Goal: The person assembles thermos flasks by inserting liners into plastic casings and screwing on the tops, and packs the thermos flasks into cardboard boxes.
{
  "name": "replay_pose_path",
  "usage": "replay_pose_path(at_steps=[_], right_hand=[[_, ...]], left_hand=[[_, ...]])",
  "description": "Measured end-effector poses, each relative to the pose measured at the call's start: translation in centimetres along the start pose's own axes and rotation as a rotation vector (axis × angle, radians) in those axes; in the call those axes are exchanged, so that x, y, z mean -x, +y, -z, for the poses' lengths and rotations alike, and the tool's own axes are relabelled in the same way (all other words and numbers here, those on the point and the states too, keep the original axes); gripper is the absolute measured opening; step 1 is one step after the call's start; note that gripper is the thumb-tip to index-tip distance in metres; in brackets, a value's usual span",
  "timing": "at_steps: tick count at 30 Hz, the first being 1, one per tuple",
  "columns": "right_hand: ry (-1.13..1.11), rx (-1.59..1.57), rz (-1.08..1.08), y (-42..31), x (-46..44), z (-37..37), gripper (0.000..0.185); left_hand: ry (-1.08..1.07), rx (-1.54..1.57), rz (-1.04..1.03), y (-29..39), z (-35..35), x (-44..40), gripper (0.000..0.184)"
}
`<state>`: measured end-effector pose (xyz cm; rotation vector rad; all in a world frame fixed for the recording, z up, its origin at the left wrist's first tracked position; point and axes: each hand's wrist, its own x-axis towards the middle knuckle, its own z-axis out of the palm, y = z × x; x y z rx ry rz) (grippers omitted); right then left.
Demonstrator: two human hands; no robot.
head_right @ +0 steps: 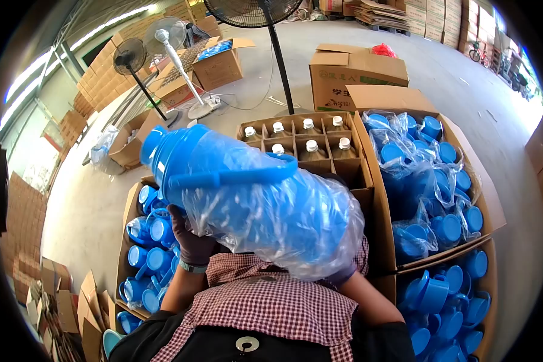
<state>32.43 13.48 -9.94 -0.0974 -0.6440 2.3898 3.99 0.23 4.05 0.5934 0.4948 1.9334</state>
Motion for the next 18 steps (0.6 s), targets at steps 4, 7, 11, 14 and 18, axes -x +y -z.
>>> replay_pose_path(at_steps=[4,7,11,14,18], right_hand=[[-0.066,0.683,0.017,-1.2,-1.8,0.2,0.062],[0.023,0.599,0.114,-1.2,-1.3,-3.8,0.062],[-0.038,0.247,0.168,0.4,0.9,-1.5,0.062],[-0.218,-0.106,0.231,0.9,1.1,0.6,0.066],[-0.080,0.647,0.354,0.5,0.7,2.1,0.074]], left_hand=[[-0.268,0.029,-0.088,0.6,10.4,-0.8,0.072],[-0.230,-0.190,-0.207,1.3,9.0,-0.9,0.066],[0.072,-0.061,-0.123,1.9,0.9,-1.5,0.068],[0.130,-0.026,-0.044,1.7,0.8,-1.7,0.069],[0.170,-0.032,-0.088,0.9,2.8,-1.4,0.070]])
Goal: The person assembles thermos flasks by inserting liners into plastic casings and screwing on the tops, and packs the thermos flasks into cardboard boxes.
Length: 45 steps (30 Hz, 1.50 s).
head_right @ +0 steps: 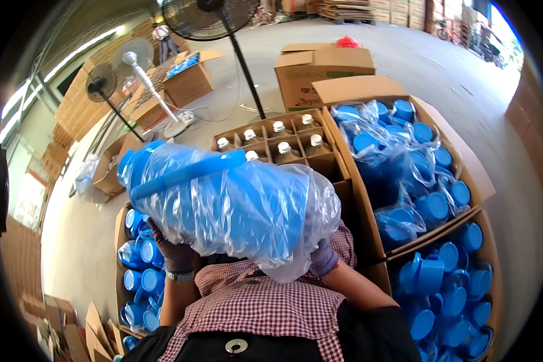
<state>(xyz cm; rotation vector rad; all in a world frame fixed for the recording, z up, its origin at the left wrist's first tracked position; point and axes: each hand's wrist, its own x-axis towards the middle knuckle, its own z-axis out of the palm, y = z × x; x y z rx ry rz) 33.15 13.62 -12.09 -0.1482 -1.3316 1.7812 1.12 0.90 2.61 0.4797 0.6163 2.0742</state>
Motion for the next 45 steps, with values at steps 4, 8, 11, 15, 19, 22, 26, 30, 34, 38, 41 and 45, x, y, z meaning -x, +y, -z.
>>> replay_pose_path(at_steps=[4,8,11,15,19,22,26,30,34,38,41,45], right_hand=[[-0.176,-0.024,0.117,3.7,0.2,2.4,0.059],[-0.155,-0.337,0.095,5.0,0.2,1.6,0.054],[-0.114,-0.411,0.037,4.4,-0.8,1.1,0.053],[-0.068,-0.475,-0.045,3.5,-1.9,0.7,0.051],[0.004,-0.526,-0.199,2.3,-3.3,0.4,0.049],[0.090,-0.396,-0.366,-0.4,-4.4,0.9,0.048],[0.022,1.058,-0.430,-11.4,-4.1,2.5,0.025],[0.326,1.399,0.102,-13.3,-5.1,-0.1,0.012],[-0.062,0.844,0.110,-5.6,-3.5,-7.3,0.033],[0.421,0.457,0.175,-2.9,-1.6,-6.0,0.047],[0.677,0.160,0.118,-5.0,-0.4,-3.1,0.056],[0.566,0.607,0.173,-13.7,2.8,-3.7,0.054]], left_hand=[[-0.209,0.052,0.022,-0.2,-2.1,0.2,0.065],[-0.183,0.016,0.021,0.4,0.3,-1.1,0.069],[-0.309,0.044,0.064,-0.1,-1.1,-1.2,0.068],[0.095,-0.105,-0.062,-0.1,-1.5,-0.9,0.068],[-0.156,-0.106,-0.109,-0.4,1.3,-1.9,0.065],[-0.291,-0.034,-0.057,0.1,-1.3,-1.7,0.058],[-0.566,0.167,0.000,2.2,1.9,-3.3,0.057],[-0.207,-0.331,-0.361,2.5,-2.7,-0.9,0.077],[-0.422,-0.704,-0.277,2.4,-5.9,0.6,0.111],[-0.544,-0.907,-0.061,-0.1,-7.4,2.0,0.060],[-0.752,-1.016,-0.111,-2.9,-9.1,2.2,0.050],[-0.748,-0.916,0.159,-5.7,-8.8,1.9,0.049]])
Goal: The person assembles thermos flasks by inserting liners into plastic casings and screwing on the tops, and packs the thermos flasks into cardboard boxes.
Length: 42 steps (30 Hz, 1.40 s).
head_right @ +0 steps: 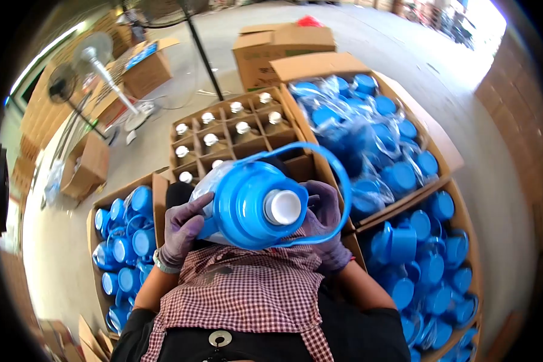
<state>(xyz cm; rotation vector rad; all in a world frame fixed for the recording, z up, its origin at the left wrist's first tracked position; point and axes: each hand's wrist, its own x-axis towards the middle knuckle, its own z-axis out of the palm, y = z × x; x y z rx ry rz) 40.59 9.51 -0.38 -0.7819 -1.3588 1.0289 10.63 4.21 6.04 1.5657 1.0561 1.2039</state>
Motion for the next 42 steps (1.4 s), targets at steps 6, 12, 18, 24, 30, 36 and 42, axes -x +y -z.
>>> replay_pose_path(at_steps=[6,12,18,24,30,36,42], right_hand=[[-0.267,-0.124,-0.457,-1.5,5.0,5.9,0.081],[-0.285,-0.286,-0.521,-1.3,6.9,7.9,0.094],[0.004,-0.043,-0.284,-3.8,7.3,9.6,0.086],[0.283,0.463,0.172,-10.5,3.8,15.0,0.077],[0.167,0.833,0.080,-13.5,-2.7,18.9,0.069],[-0.329,1.139,0.077,-12.8,-12.0,20.0,0.068],[-0.851,1.342,-0.124,-11.9,-23.1,15.2,0.068]], left_hand=[[-0.133,0.009,0.223,1.8,-4.7,-1.3,0.048],[-1.026,0.485,-0.143,4.9,-16.5,-4.9,0.050],[-1.037,0.185,-0.488,5.9,-18.2,-4.6,0.055],[-0.320,-0.327,-0.640,6.3,-4.7,-5.6,0.059],[0.336,0.128,0.102,-2.2,4.3,0.5,0.051],[0.497,0.190,0.247,-5.7,6.3,3.9,0.048],[0.492,0.256,0.245,-5.9,5.1,2.6,0.048]])
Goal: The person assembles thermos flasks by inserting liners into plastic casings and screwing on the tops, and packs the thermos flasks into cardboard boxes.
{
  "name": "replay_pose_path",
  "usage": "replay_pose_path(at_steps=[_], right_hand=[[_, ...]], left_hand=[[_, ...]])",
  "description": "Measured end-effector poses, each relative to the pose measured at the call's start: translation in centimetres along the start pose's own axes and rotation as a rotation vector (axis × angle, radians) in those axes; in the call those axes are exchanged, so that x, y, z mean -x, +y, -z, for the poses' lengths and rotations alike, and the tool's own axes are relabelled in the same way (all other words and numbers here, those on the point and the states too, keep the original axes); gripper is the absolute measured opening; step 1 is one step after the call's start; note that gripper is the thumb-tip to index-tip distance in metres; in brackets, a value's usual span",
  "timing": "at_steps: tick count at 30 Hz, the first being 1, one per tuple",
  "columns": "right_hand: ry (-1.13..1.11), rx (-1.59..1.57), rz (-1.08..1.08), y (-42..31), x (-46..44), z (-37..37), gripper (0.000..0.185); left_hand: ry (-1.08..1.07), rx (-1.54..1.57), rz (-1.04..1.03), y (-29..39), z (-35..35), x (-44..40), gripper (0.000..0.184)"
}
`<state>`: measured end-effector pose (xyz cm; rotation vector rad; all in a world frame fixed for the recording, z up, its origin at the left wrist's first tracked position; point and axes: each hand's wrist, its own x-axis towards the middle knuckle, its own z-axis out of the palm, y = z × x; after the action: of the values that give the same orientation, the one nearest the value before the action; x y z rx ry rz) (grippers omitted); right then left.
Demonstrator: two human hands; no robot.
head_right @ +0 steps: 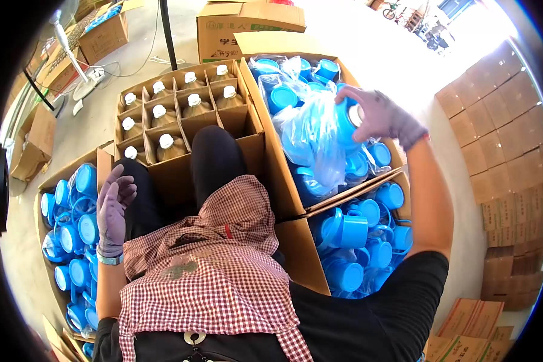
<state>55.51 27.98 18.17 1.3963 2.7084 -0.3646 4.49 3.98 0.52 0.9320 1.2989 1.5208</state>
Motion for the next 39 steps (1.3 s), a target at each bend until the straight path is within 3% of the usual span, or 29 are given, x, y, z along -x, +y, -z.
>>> replay_pose_path(at_steps=[4,6,7,11,14,18,20,23,28,30,33,35,38,39], right_hand=[[-0.131,0.034,-0.014,1.0,-6.6,0.4,0.065],[-0.057,0.108,0.125,3.2,-9.5,-0.2,0.064],[-0.092,0.109,0.056,3.3,-10.4,-0.2,0.063],[0.100,0.246,0.202,5.9,-12.7,-2.4,0.059],[0.228,0.146,0.139,7.9,-12.7,-3.4,0.058],[0.383,0.055,-0.299,11.7,-8.8,-7.8,0.058],[0.405,-0.028,-0.330,12.1,-7.0,-8.3,0.056],[0.389,-0.041,-0.003,10.8,-6.9,-7.7,0.054],[0.225,0.212,0.274,2.4,-12.8,-9.7,0.047],[0.068,0.315,0.066,0.2,-16.1,-10.7,0.050],[0.024,0.248,-0.123,2.2,-21.6,-13.4,0.048],[-0.026,0.267,-0.298,2.8,-23.7,-15.7,0.048],[-0.287,0.118,-0.093,9.5,-22.4,-25.2,0.056],[-0.185,0.152,-0.035,8.7,-19.3,-27.7,0.062]], left_hand=[[-0.005,-0.048,0.035,-0.2,-1.4,0.1,0.049],[0.007,-0.068,0.070,-0.5,-1.2,0.1,0.049],[0.014,-0.078,0.085,-0.7,-1.1,0.0,0.049],[0.054,-0.077,0.104,-1.3,0.2,-0.5,0.051],[0.093,-0.042,0.086,-1.5,1.0,-0.6,0.049],[0.175,0.008,0.108,-2.2,3.0,-0.6,0.048],[0.215,0.026,0.132,-2.9,4.2,-0.8,0.048],[0.198,0.019,0.177,-3.0,4.8,-1.9,0.048],[0.096,0.007,0.144,-2.2,0.7,-4.4,0.048],[0.046,0.022,0.130,-1.9,-1.3,-4.6,0.048],[-0.033,-0.094,0.083,-1.5,-2.1,-3.6,0.049],[0.031,-0.109,0.086,-1.1,-0.8,-2.8,0.048],[0.166,-0.070,0.097,-1.5,2.6,-1.7,0.048],[0.206,-0.065,0.091,-1.9,3.9,-1.3,0.048]])
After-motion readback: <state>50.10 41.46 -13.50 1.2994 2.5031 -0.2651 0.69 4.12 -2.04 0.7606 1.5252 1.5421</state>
